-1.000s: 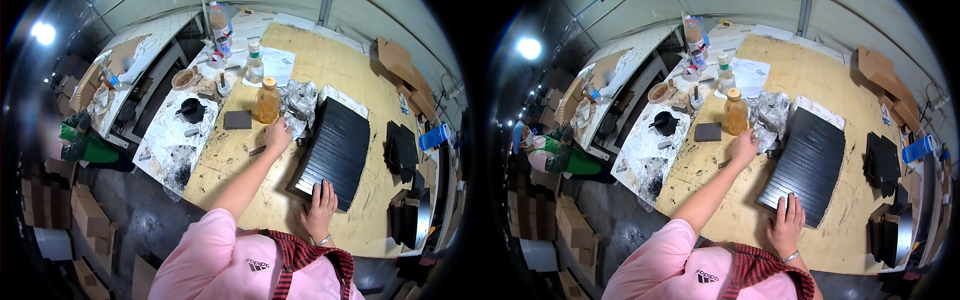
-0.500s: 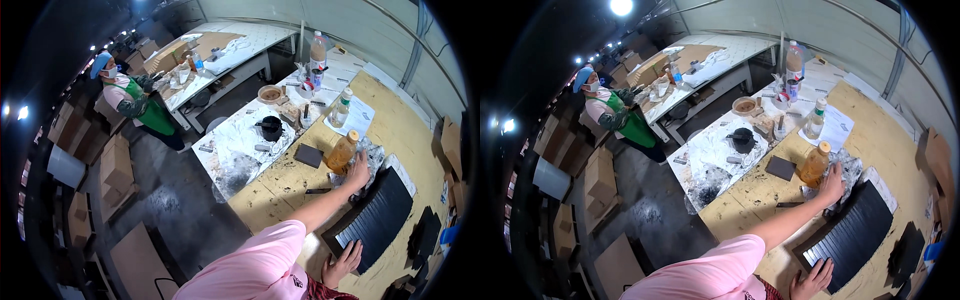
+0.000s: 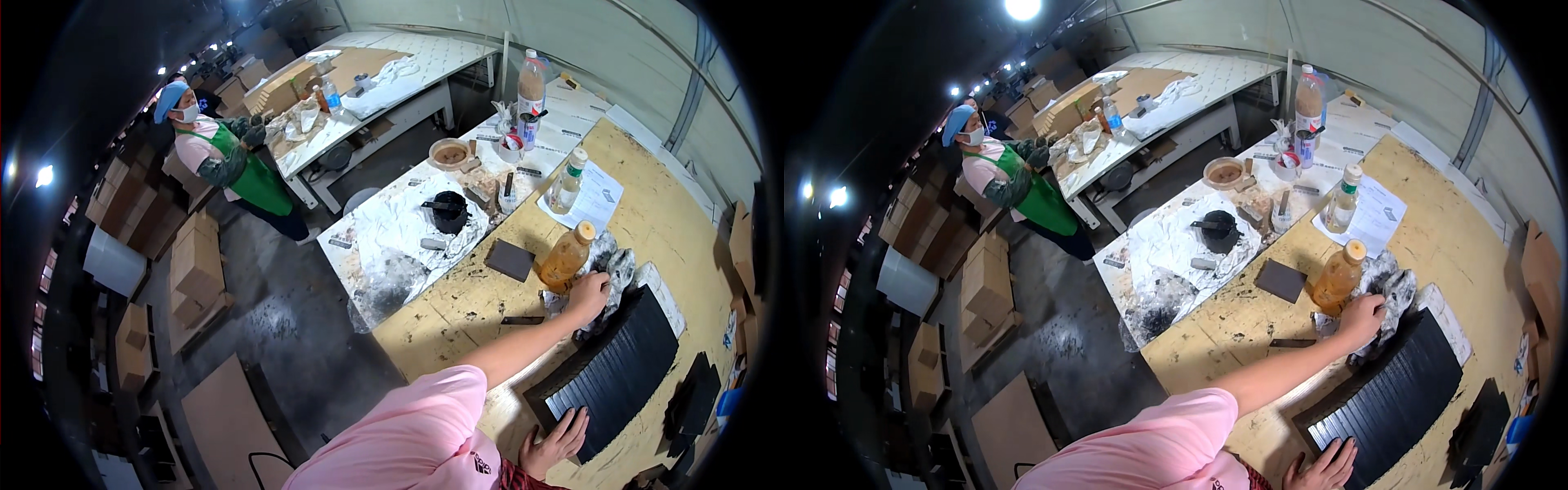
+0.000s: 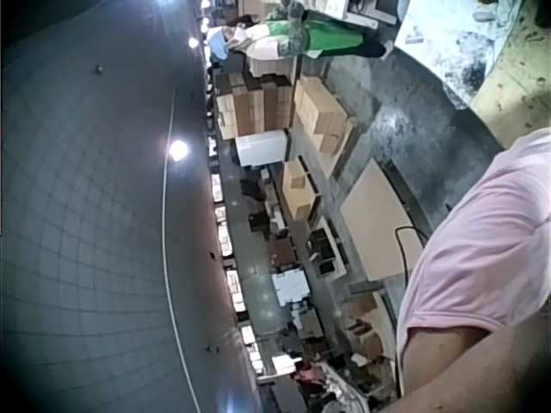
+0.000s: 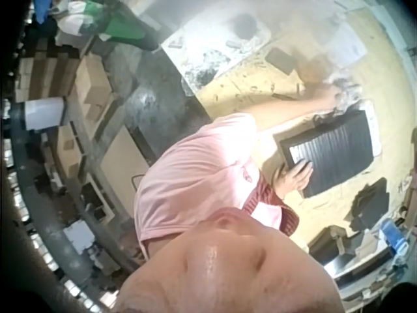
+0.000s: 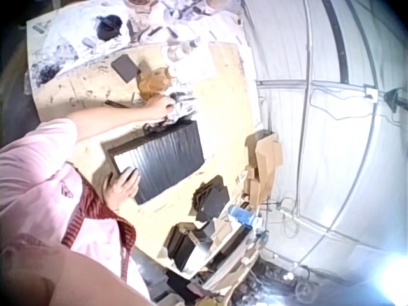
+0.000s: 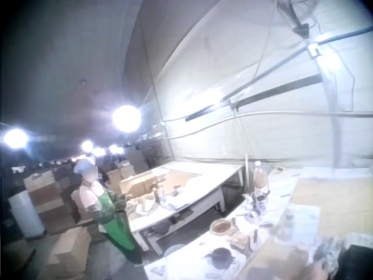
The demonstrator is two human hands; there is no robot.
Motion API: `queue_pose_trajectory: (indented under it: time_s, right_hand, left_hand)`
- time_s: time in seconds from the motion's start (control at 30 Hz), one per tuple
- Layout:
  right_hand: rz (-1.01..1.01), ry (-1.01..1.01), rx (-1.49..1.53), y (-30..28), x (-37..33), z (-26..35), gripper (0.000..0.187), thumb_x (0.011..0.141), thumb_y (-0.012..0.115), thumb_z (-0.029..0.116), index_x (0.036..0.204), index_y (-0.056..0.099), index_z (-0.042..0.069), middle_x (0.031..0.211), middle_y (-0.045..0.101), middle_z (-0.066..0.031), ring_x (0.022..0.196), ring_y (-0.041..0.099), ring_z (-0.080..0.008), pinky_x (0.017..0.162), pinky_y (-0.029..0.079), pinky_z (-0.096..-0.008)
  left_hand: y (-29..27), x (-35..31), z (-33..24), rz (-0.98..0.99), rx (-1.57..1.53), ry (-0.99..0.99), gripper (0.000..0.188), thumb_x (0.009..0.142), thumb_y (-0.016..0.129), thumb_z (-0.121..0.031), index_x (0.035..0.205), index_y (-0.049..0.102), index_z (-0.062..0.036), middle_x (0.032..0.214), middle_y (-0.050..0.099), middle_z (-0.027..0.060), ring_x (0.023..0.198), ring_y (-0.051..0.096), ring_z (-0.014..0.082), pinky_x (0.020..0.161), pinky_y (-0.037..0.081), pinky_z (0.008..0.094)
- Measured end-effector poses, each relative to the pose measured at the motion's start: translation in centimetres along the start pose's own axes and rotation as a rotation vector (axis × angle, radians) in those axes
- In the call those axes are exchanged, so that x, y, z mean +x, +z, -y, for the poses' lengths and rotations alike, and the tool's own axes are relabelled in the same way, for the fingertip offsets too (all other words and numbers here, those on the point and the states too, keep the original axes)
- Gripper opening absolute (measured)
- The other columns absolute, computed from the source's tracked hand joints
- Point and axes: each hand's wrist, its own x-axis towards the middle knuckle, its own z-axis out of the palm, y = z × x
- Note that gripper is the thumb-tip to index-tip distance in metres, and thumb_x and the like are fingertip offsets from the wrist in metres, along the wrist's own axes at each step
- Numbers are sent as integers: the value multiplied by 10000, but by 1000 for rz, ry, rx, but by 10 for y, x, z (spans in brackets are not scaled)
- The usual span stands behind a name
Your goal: Polishing and cleaning the surface of black slated furniture components using a cloth and liquid cleaner.
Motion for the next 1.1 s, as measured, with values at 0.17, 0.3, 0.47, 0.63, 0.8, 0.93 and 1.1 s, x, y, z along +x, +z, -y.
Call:
queue_pose_trajectory:
  time_s: [0.17,0.3,0.47,0.63,0.8,0.93,1.1]
  right_hand:
    - [-4,2,-11,-2,1,3,841,744,690,166,1489,346,-15,1558,346,-219,1437,319,-406,1145,234,-516]
    - [-13,-4,-23,-2,0,3,853,734,693,166,1491,345,-16,1558,346,-220,1436,321,-406,1144,238,-516]
    - [-36,-25,-7,-4,1,4,872,712,690,155,1494,343,-17,1556,343,-228,1433,323,-407,1145,236,-519]
    - [-20,-11,41,-10,4,8,880,690,662,132,1494,341,-22,1551,346,-233,1433,318,-415,1145,232,-524]
    - [-7,-28,118,-22,9,11,852,727,667,176,1493,346,-14,1551,340,-236,1419,327,-422,1149,222,-526]
    - [11,-77,274,-33,10,7,794,771,669,156,1490,362,13,1547,331,-239,1403,336,-432,1156,225,-525]
    - [-7,33,506,-51,25,14,759,760,634,4,1476,384,17,1552,325,-216,1407,340,-414,1178,245,-479]
  left_hand:
    - [-16,-12,-23,-102,-369,155,159,860,652,-118,939,637,18,906,632,133,875,628,308,782,476,371]
    - [-33,-15,-46,4,-584,131,113,874,603,-80,869,555,22,805,538,66,755,516,161,710,428,311]
    - [-60,-32,-79,149,-876,80,75,859,535,-35,839,513,34,760,447,-8,770,403,57,676,373,258]
    - [-93,-51,-100,308,-1101,-5,62,903,483,-43,897,541,-22,823,454,-62,763,393,34,674,365,233]
    - [-115,-61,-116,307,-1206,64,108,935,456,-65,940,558,-32,843,489,-64,774,420,18,688,384,222]
    - [-137,-70,-127,375,-1344,53,126,968,462,-83,1013,564,-24,906,588,-25,838,508,24,770,432,213]
    - [-146,-73,-119,394,-1399,27,115,967,450,-86,983,554,-39,879,604,-14,800,544,34,744,455,221]
